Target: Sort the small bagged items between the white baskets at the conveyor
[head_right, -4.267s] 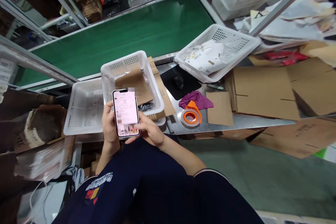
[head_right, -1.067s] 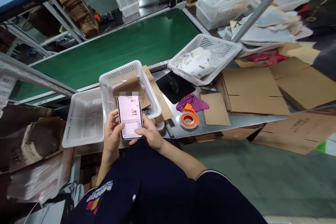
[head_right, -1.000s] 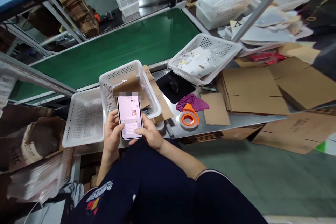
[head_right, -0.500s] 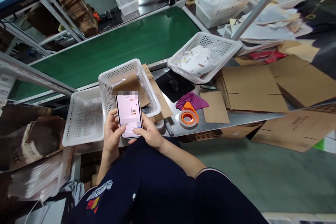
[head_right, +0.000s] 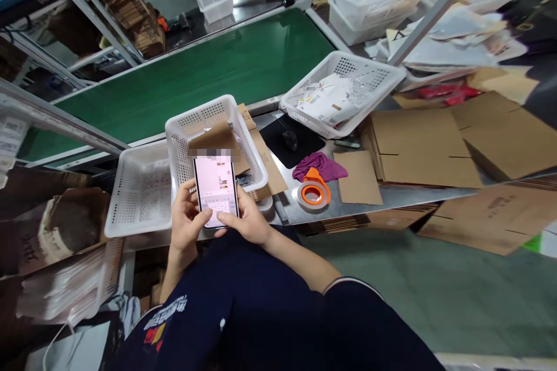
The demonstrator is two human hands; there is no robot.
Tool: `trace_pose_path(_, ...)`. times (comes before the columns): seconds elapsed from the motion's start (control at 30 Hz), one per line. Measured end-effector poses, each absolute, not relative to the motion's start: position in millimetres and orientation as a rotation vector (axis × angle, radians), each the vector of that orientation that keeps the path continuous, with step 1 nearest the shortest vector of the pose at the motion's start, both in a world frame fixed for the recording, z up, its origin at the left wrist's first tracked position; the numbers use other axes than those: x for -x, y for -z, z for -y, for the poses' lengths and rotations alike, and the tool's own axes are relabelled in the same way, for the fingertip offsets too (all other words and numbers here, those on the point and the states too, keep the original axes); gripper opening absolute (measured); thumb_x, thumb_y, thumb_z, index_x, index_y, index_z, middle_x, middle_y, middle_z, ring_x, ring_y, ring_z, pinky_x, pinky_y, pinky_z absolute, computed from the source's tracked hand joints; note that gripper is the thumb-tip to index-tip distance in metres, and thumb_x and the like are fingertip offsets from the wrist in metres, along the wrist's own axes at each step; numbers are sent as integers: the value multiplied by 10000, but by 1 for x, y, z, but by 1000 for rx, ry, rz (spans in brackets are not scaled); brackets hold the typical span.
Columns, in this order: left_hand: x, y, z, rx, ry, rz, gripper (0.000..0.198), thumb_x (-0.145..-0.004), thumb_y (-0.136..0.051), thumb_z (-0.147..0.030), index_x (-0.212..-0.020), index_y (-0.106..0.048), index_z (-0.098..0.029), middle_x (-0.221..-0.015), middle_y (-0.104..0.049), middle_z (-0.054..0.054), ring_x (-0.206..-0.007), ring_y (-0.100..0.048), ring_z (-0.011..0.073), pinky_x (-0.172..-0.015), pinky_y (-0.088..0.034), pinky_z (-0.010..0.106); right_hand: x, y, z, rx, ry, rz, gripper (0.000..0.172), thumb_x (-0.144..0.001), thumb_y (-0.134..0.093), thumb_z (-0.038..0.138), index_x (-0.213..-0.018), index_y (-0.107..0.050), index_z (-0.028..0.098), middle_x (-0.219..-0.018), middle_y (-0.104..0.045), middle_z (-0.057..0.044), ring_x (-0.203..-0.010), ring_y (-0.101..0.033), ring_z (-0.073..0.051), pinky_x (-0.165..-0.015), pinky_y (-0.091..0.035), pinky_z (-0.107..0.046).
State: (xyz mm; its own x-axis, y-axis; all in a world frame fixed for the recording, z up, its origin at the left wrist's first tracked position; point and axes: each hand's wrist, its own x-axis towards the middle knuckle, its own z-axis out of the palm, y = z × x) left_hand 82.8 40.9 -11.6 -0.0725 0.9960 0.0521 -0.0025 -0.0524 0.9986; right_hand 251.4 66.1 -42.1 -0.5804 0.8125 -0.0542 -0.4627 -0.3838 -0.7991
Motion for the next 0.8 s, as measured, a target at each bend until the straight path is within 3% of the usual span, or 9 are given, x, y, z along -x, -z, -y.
trace_pose_path(0.13, -84, 13, -41, -1260, -1323, -1261, 634, -836, -862, -378, -1372, -559, -227, -1176, -781, 102, -866, -767, 199, -649, -567, 229, -251, 47, -66, 551, -2018, 962, 802, -839, -868, 446, -1494, -441, 268, -1372, -722, -127, -1012, -787, -283, -625, -712, -348)
trace_pose_path(0.3, -84, 14, -40, -1261, -1329, -1238, 682, -824, -877, -434, -1384, -550, -221, -1190, -775, 113, -875, -770, 214, -637, -576, 238, -247, 47, -66, 609, -2032, 901, 618, -907, -787, 485, -1421, -517, 274, -1338, -737, -105, -902, -794, -248, -579, -702, -334)
trace_pose_path(0.43, -83, 18, -40, -1194, -1371, -1151, 629, -858, -833, -459, -1380, -578, -218, -1115, -785, 95, -801, -751, 198, -605, -552, 238, -246, 46, -66, 578, -2064, 844, 604, -883, -790, 479, -1382, -532, 255, -1300, -747, -107, -899, -792, -250, -563, -700, -331)
trace_pose_path(0.57, -84, 22, -42, -1122, -1451, -1047, 533, -887, -782, -437, -1345, -625, -214, -1044, -789, 83, -851, -762, 228, -668, -586, 283, -247, 45, -66, 535, -2086, 789, 583, -856, -781, 453, -1339, -544, 229, -1298, -746, -119, -918, -790, -265, -519, -679, -316)
trace_pose_path(0.8, -87, 17, -46, -1118, -1426, -1170, 488, -905, -791, -443, -1310, -637, -216, -995, -789, 77, -874, -768, 249, -746, -616, 335, -248, 47, -68, 523, -2080, 833, 613, -867, -750, 401, -1412, -521, 236, -1281, -744, -124, -945, -780, -278, -512, -657, -310)
